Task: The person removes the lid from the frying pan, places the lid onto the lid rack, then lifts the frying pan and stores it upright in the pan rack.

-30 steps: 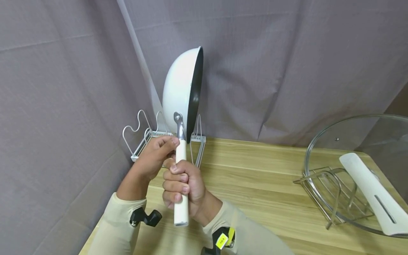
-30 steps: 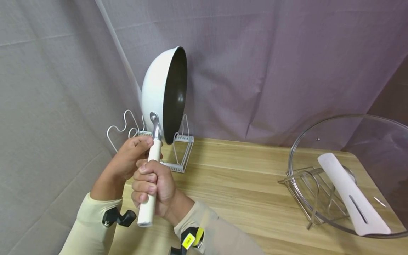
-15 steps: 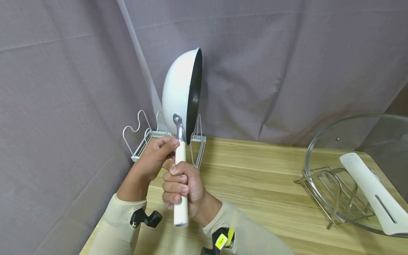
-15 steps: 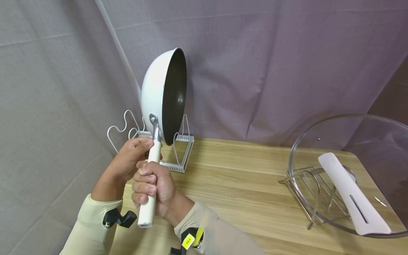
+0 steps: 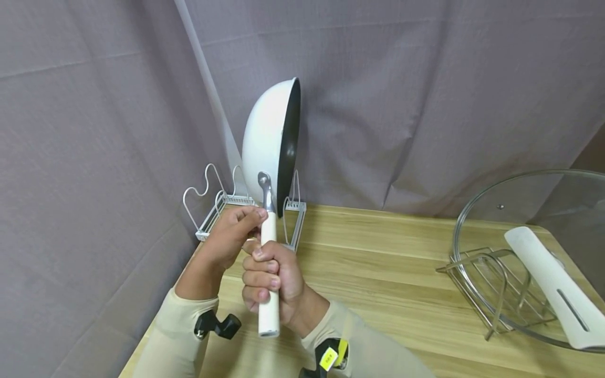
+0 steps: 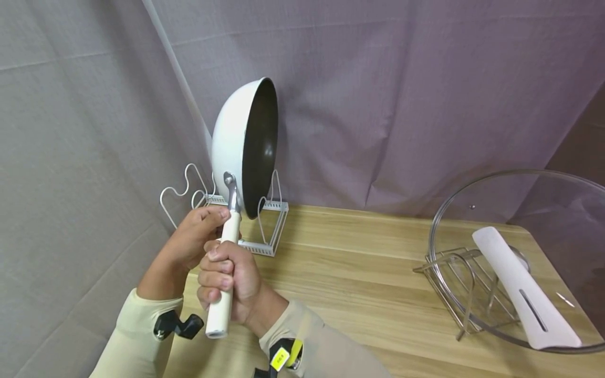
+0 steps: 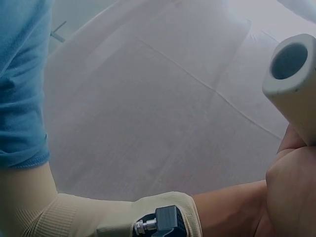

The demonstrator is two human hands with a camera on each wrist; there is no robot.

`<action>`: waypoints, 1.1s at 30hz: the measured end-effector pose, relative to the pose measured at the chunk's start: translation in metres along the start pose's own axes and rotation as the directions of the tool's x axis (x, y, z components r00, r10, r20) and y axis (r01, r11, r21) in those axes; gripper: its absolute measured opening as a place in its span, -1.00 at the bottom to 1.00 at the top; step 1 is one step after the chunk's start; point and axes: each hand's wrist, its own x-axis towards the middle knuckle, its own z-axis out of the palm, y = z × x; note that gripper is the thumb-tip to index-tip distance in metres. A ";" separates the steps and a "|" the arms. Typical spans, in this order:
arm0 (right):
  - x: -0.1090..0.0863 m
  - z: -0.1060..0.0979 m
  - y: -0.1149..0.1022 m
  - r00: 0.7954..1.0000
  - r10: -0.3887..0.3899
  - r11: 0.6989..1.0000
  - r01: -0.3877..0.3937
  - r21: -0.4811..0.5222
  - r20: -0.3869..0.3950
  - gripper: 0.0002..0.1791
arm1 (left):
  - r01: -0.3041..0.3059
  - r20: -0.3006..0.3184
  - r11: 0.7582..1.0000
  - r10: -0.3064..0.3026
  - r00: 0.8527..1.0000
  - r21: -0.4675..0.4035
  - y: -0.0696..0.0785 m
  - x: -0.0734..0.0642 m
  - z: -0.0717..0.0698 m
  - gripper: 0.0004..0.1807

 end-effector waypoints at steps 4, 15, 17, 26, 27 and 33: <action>0.000 -0.001 0.000 1.000 0.000 1.000 0.000 0.003 0.002 -0.83 | 0.012 -0.011 1.000 -0.012 1.000 0.010 0.000 0.001 0.000 -0.79; -0.002 -0.005 -0.001 1.000 0.002 1.000 -0.002 0.008 -0.005 -0.83 | 0.050 -0.028 0.999 -0.050 0.998 -0.003 -0.002 0.000 0.004 -0.84; -0.002 -0.006 -0.001 1.000 0.002 1.000 -0.002 0.006 -0.006 -0.82 | 0.055 -0.026 0.998 -0.055 0.998 -0.016 -0.003 0.000 0.004 -0.84; -0.005 -0.008 0.000 1.000 0.004 1.000 -0.004 0.001 0.007 -0.82 | 0.059 -0.024 0.997 -0.060 0.998 -0.041 -0.004 0.000 0.006 -0.86; -0.005 -0.008 0.000 1.000 0.004 1.000 -0.004 0.002 0.010 -0.81 | 0.062 -0.024 0.997 -0.063 0.998 -0.037 -0.004 0.000 0.006 -0.85; -0.006 -0.011 -0.001 1.000 0.008 1.000 -0.008 0.008 0.010 -0.83 | 0.078 -0.047 0.997 -0.079 0.996 -0.024 -0.005 0.002 0.008 -0.83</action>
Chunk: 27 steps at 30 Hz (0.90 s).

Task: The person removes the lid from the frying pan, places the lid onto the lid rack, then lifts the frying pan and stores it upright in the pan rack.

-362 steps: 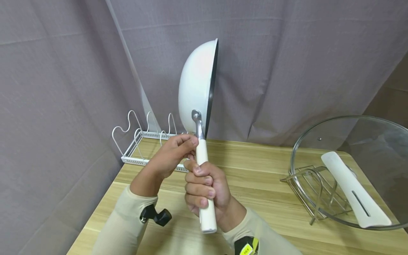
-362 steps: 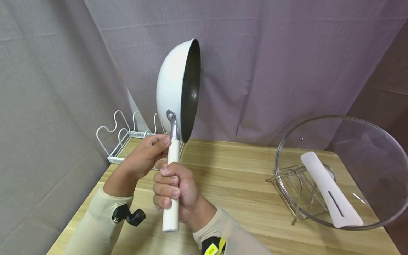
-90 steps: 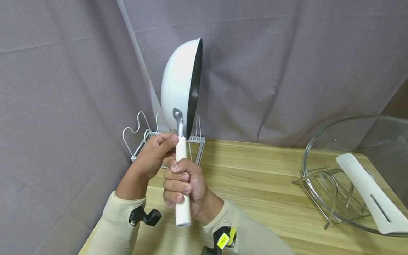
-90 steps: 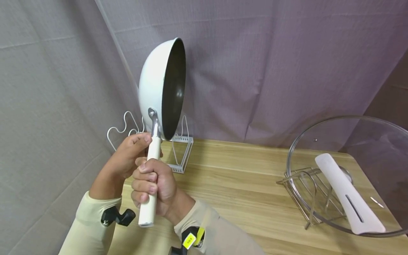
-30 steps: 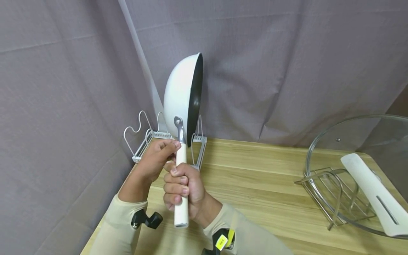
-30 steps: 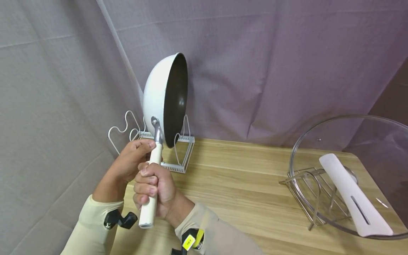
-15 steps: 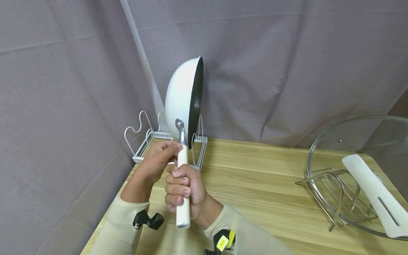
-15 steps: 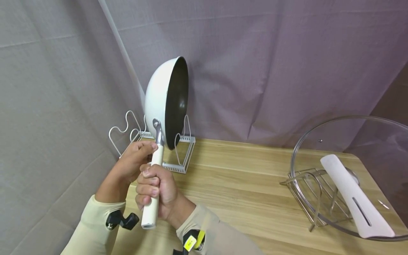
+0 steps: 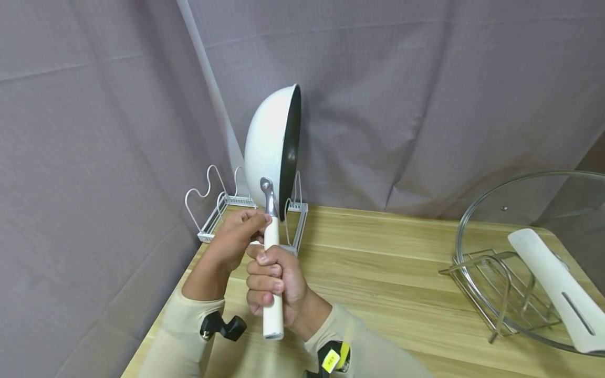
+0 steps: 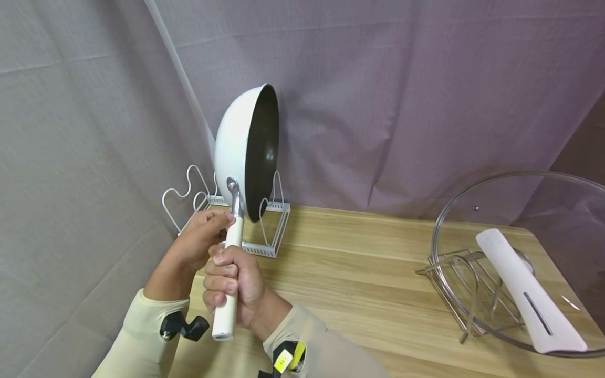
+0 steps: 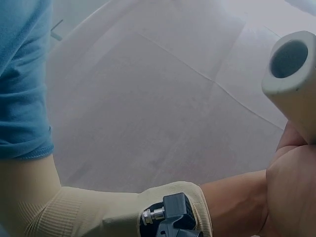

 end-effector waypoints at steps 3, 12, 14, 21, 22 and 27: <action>0.000 -0.001 0.000 1.000 0.001 1.000 -0.001 -0.004 -0.005 -0.84 | 0.012 -0.008 1.000 -0.012 1.000 -0.001 -0.001 0.001 0.001 -0.82; 0.000 -0.003 0.000 1.000 -0.001 1.000 0.001 -0.006 -0.010 -0.84 | 0.013 -0.005 1.000 -0.013 1.000 0.006 -0.001 0.001 0.001 -0.84; 0.000 -0.004 0.000 1.000 -0.003 1.000 0.003 -0.008 -0.013 -0.84 | 0.009 -0.005 1.000 -0.009 1.000 0.005 -0.001 0.001 0.001 -0.84; 0.000 -0.005 0.001 0.999 -0.007 0.999 0.006 -0.033 -0.036 -0.85 | -0.001 0.009 1.000 0.001 1.000 0.012 -0.004 0.002 0.000 -0.84; -0.001 -0.005 0.002 0.999 -0.008 0.999 0.007 -0.034 -0.039 -0.85 | 0.000 0.008 1.000 0.000 1.000 0.011 -0.004 0.002 0.000 -0.84; -0.001 -0.006 0.003 0.999 -0.012 0.999 0.009 -0.044 -0.052 -0.84 | 0.011 -0.005 1.000 -0.011 1.000 0.015 -0.005 0.001 -0.001 -0.84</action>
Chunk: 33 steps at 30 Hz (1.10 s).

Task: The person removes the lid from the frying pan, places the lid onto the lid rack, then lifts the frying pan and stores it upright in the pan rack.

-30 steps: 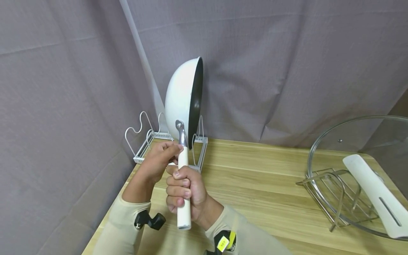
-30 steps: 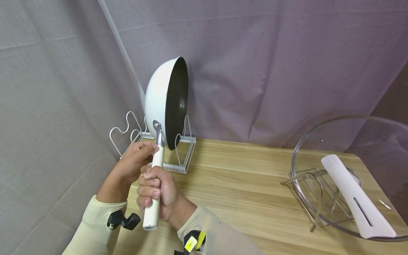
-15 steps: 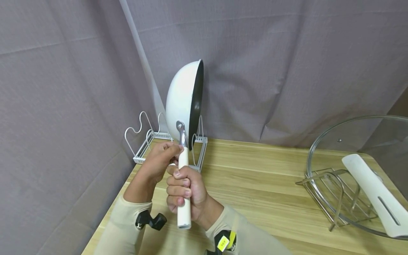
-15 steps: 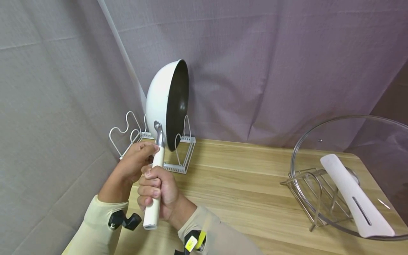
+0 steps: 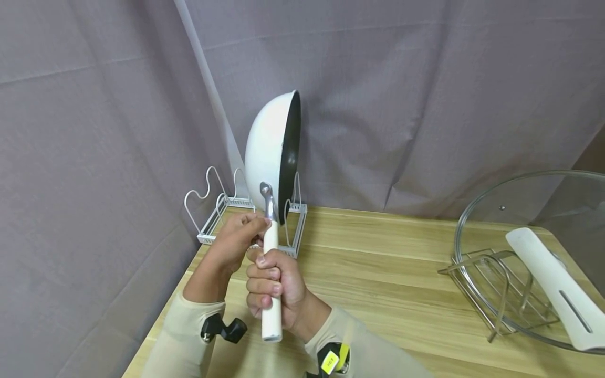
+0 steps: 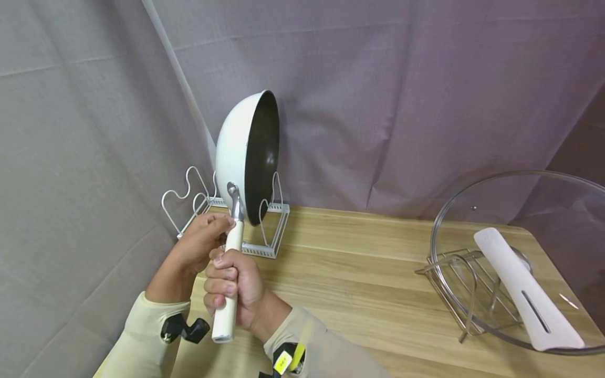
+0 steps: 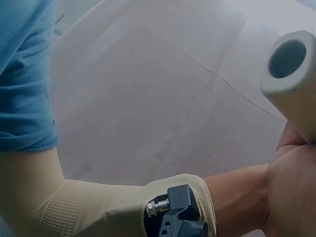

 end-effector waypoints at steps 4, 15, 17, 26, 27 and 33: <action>-0.001 -0.001 0.001 1.000 -0.001 1.000 0.001 -0.016 -0.013 -0.83 | 0.014 -0.008 1.000 -0.014 1.000 0.001 -0.001 -0.001 0.000 -0.84; -0.002 -0.002 0.002 0.999 -0.005 1.000 0.004 -0.031 -0.039 -0.82 | 0.011 0.008 1.000 -0.011 1.000 -0.002 -0.004 0.000 -0.001 -0.83; -0.002 -0.003 0.003 0.999 -0.002 1.000 0.001 -0.031 -0.039 -0.82 | 0.011 0.005 1.000 -0.011 1.000 -0.002 -0.004 0.000 -0.001 -0.83; -0.002 -0.004 0.003 0.999 -0.003 0.999 0.002 -0.038 -0.035 -0.81 | 0.019 0.004 1.000 -0.019 1.000 -0.004 -0.006 0.000 -0.001 -0.85; -0.002 -0.004 0.003 0.999 -0.003 0.999 0.002 -0.039 -0.036 -0.81 | 0.021 0.005 1.000 -0.021 1.000 -0.003 -0.006 0.000 -0.001 -0.84; -0.002 -0.005 0.003 0.999 -0.003 0.999 0.001 -0.033 -0.039 -0.81 | 0.029 0.000 1.000 -0.029 1.000 -0.003 -0.006 0.000 -0.001 -0.85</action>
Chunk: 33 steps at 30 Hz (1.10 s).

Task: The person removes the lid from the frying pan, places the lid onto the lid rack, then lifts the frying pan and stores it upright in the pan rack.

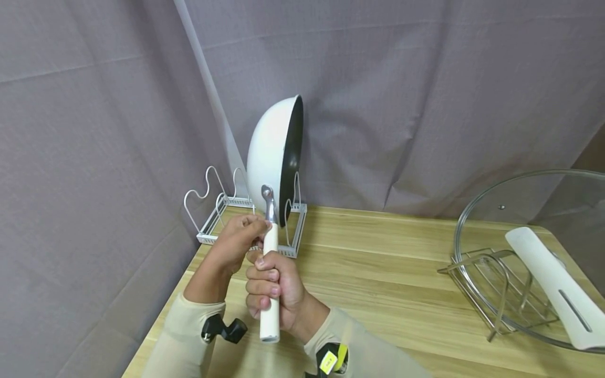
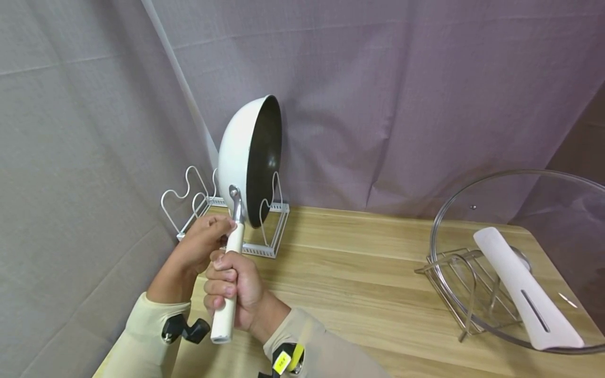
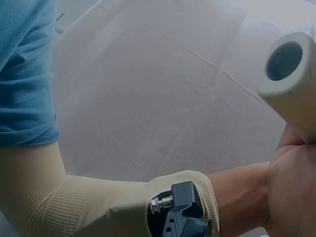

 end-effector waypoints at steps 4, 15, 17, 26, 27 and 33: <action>0.000 -0.001 0.001 1.000 0.000 1.000 0.000 0.009 -0.006 -0.82 | 0.008 -0.009 1.000 -0.007 1.000 0.004 0.000 0.000 0.000 -0.86; 0.000 -0.003 0.002 1.000 0.002 1.000 -0.002 0.011 -0.016 -0.82 | 0.019 -0.018 1.000 -0.019 1.000 0.008 -0.004 -0.001 -0.002 -0.88; 0.000 -0.003 0.002 1.000 0.001 1.000 -0.001 0.012 -0.020 -0.82 | 0.020 -0.009 1.000 -0.020 1.000 0.012 -0.004 0.000 -0.003 -0.88; -0.001 -0.005 0.004 1.000 0.002 1.000 -0.002 0.018 -0.024 -0.84 | 0.032 0.016 0.999 -0.032 0.999 0.028 -0.004 0.000 -0.004 -0.88; -0.001 -0.005 0.004 1.000 0.003 1.000 -0.003 0.018 -0.026 -0.84 | 0.033 0.018 0.999 -0.033 0.999 0.028 -0.004 0.000 -0.004 -0.88; -0.002 -0.006 0.004 1.000 0.008 1.000 -0.008 0.010 -0.025 -0.83 | 0.027 0.042 0.999 -0.028 0.999 0.028 -0.005 0.002 -0.005 -0.88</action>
